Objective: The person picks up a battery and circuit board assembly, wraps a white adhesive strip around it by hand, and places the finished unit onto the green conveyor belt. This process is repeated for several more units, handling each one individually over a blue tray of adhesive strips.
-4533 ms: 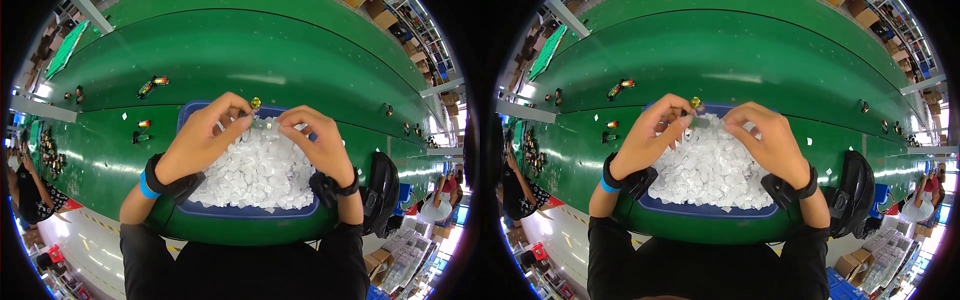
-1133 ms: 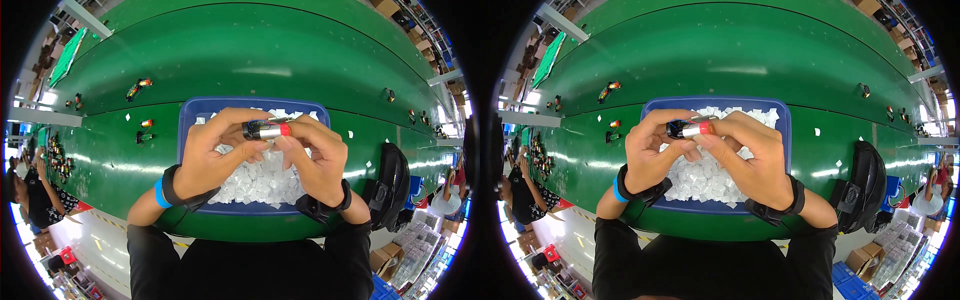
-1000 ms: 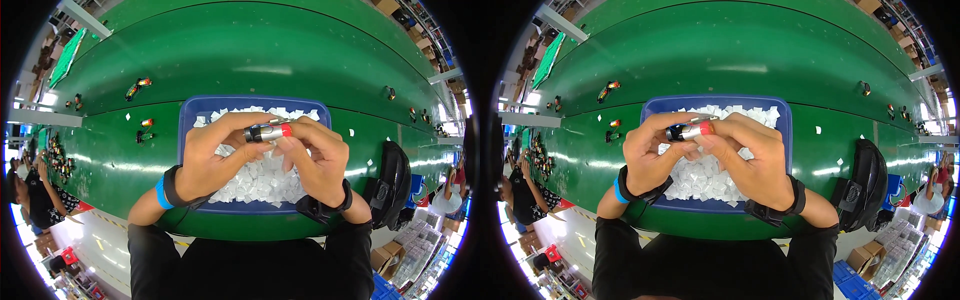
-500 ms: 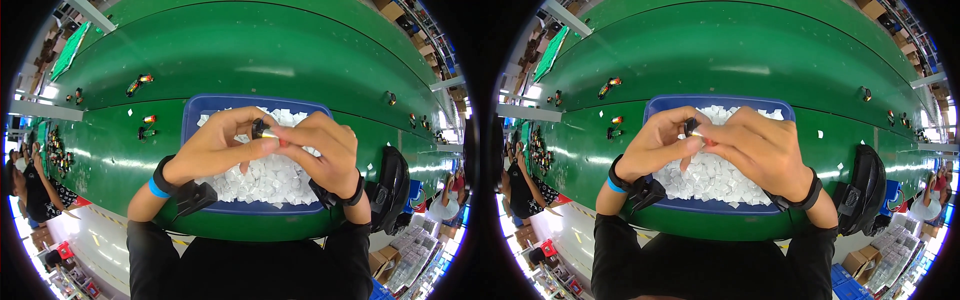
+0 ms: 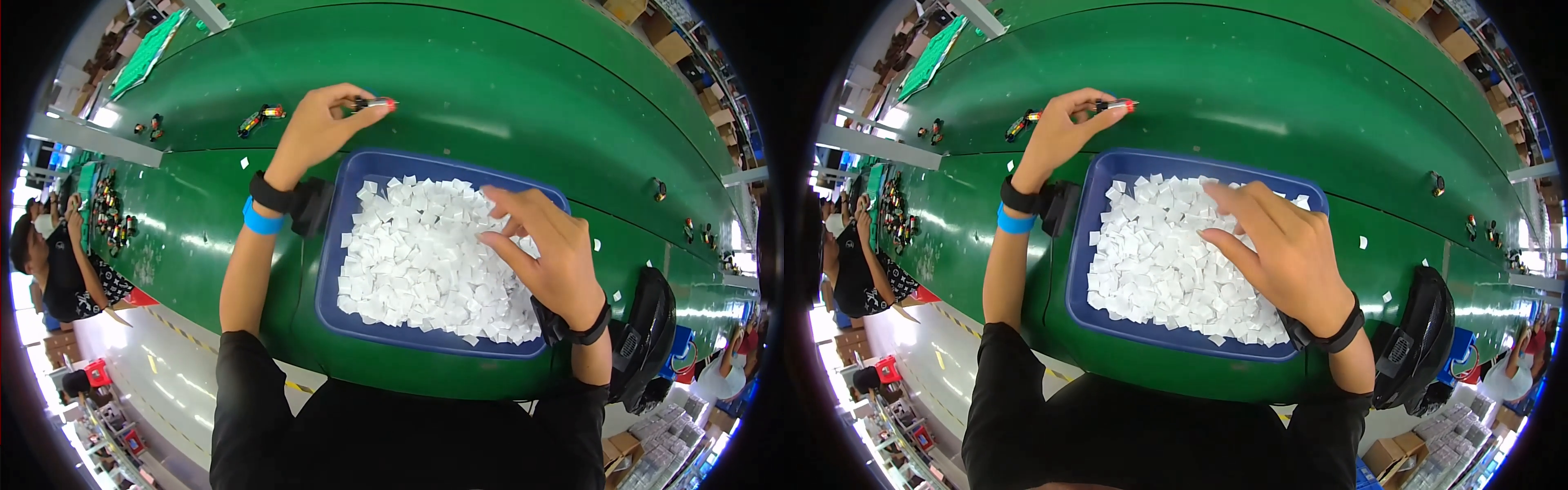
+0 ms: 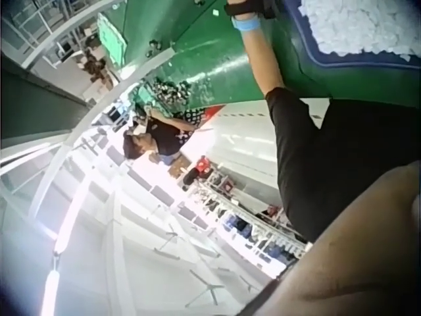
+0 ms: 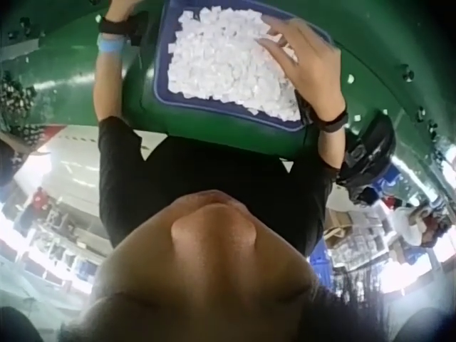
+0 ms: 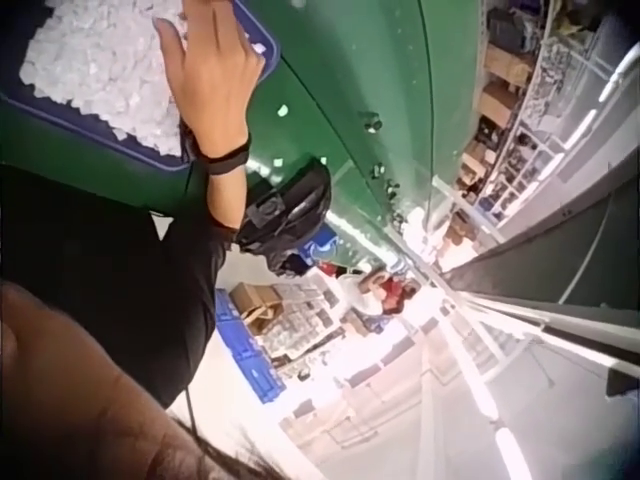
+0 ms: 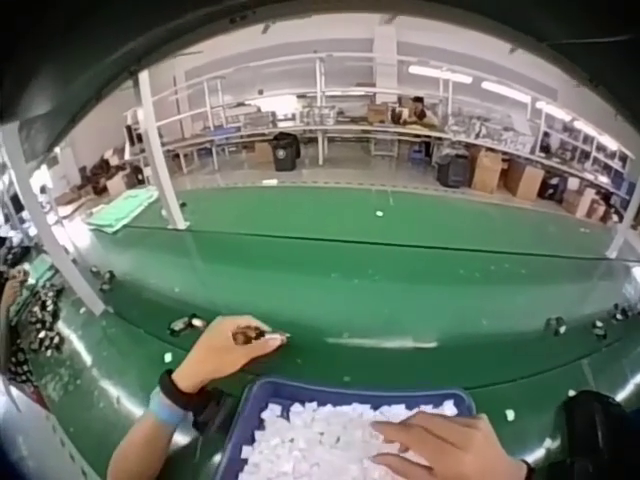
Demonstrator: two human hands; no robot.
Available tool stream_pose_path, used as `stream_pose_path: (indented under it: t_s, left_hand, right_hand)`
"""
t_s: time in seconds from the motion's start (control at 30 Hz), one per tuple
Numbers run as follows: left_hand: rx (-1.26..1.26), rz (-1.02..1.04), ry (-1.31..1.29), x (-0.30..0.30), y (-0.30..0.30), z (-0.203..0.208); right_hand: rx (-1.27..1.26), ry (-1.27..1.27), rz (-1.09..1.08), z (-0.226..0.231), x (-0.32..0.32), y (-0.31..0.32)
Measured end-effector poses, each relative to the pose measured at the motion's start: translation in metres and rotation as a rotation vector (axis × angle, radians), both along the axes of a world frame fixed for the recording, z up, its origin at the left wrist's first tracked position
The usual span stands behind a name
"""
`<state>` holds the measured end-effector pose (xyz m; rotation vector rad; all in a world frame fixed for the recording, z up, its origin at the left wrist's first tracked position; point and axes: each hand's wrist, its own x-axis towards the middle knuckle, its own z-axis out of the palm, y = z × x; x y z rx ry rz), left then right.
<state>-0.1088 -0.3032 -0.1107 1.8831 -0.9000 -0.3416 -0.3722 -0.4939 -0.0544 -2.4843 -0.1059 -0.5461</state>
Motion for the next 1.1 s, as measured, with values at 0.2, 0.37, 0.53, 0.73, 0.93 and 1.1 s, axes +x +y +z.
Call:
stream_pose_path:
  t_s: [0.2, 0.37, 0.53, 0.73, 0.93, 1.1]
  left_hand:
    - [0.231, 0.143, -0.217, 0.029, 0.021, -0.027]
    - [0.036, -0.036, -0.451, 0.000, 0.006, -0.004]
    - [0.103, -0.298, -0.107, -0.060, -0.009, 0.040]
    - [0.237, -0.361, -0.222, -0.077, -0.009, 0.043]
    - [0.213, -0.263, -0.259, -0.075, -0.009, 0.045]
    - [0.299, -0.279, -0.321, -0.076, -0.007, 0.047]
  right_hand:
    - [-0.126, 0.029, 0.061, -0.009, 0.000, -0.010]
    - [-0.190, 0.030, 0.037, -0.017, 0.002, -0.022]
    - [-0.359, 0.140, 0.018, -0.025, -0.005, -0.037]
    - [-0.301, 0.534, 0.027, -0.014, -0.013, -0.039]
    - [-0.336, 0.326, -0.027, -0.013, -0.015, -0.042]
    - [-0.337, 0.356, -0.038, -0.013, -0.017, -0.044]
